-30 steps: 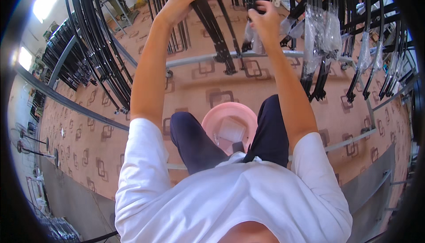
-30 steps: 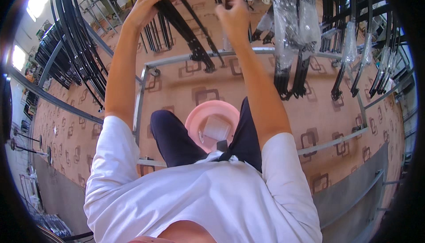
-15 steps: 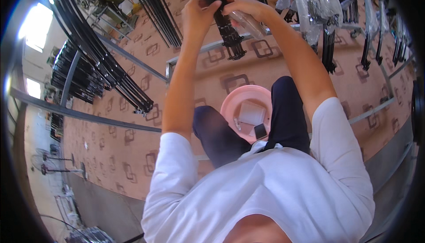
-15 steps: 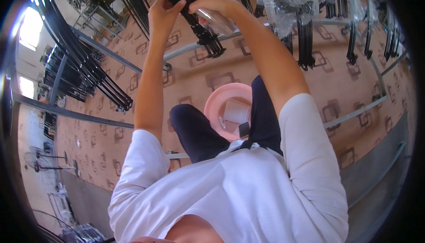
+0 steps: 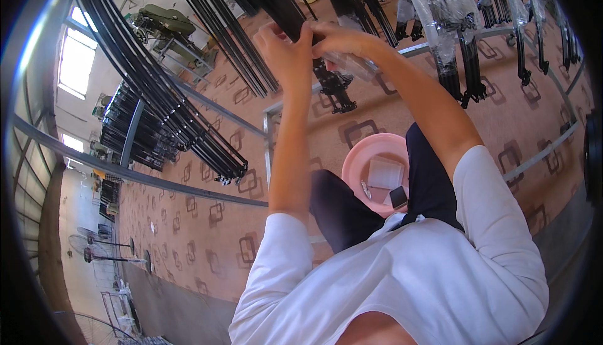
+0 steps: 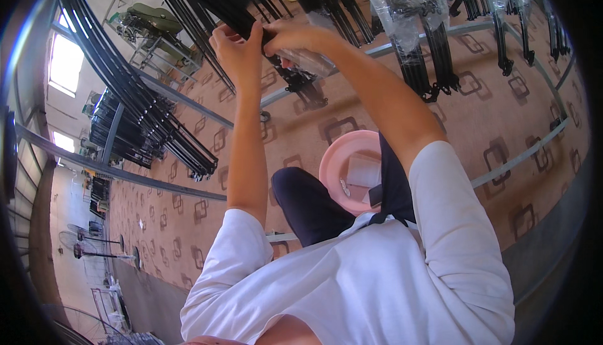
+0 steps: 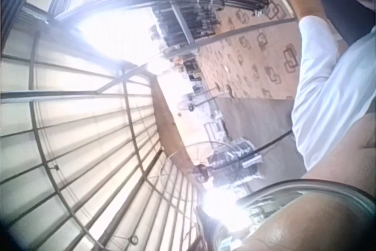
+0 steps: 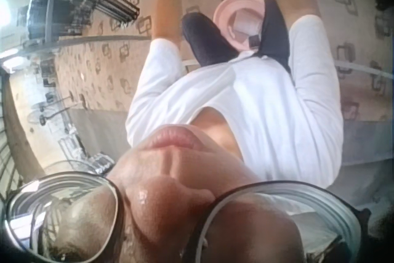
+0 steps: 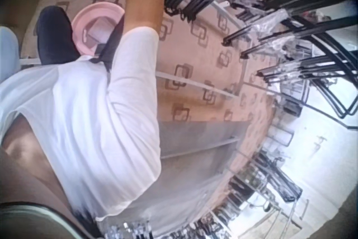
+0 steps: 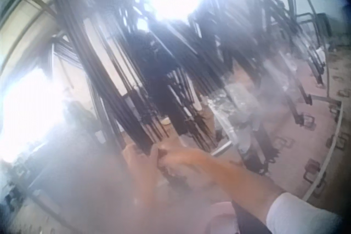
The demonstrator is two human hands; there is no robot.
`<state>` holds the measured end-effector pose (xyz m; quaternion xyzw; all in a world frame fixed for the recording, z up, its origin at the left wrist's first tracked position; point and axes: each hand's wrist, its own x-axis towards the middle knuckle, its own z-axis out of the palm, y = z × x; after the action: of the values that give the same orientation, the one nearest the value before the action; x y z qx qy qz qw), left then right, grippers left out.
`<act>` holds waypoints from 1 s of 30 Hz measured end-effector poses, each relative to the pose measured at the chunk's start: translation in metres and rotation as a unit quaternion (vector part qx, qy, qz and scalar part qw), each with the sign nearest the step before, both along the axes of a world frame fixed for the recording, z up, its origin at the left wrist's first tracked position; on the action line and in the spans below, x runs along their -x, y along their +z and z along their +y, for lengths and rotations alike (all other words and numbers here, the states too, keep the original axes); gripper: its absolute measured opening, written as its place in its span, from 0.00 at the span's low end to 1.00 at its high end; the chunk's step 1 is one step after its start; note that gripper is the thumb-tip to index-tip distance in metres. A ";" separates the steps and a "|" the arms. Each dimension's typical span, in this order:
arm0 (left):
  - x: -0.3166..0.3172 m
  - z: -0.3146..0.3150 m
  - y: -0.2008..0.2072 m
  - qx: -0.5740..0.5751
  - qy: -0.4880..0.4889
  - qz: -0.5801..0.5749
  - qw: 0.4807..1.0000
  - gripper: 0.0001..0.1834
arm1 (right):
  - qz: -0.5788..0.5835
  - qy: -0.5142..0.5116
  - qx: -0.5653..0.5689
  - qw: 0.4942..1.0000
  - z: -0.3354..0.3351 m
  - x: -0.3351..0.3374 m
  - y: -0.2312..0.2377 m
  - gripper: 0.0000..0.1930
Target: The person wipes black metal rods with a cloth and wraps the ends with clear plastic film from a roll.
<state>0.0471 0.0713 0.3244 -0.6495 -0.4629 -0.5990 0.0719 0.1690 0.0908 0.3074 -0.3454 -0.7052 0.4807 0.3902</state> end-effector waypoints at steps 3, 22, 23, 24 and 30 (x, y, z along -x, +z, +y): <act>0.004 -0.005 0.013 0.030 -0.005 0.018 0.999 0.18 | 0.003 0.013 -0.008 1.000 -0.001 0.002 0.000 0.18; 0.052 0.002 0.029 0.186 -0.402 -0.062 0.895 0.11 | -0.050 -0.015 -0.010 0.999 0.012 -0.023 0.008 0.16; 0.055 0.006 0.026 0.188 -0.432 -0.068 0.879 0.11 | -0.056 -0.010 -0.019 0.998 0.011 -0.029 0.008 0.16; 0.060 0.013 0.021 0.195 -0.446 -0.054 0.872 0.13 | -0.059 -0.004 -0.028 0.998 0.009 -0.031 0.009 0.15; 0.051 0.038 -0.002 0.228 -0.530 -0.194 0.793 0.13 | -0.088 -0.020 -0.053 0.994 0.009 -0.019 0.000 0.16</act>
<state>-0.0042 0.1089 0.3221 -0.6606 -0.1734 -0.5341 -0.4983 0.1876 0.0998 0.3070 -0.3791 -0.7545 0.4026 0.3534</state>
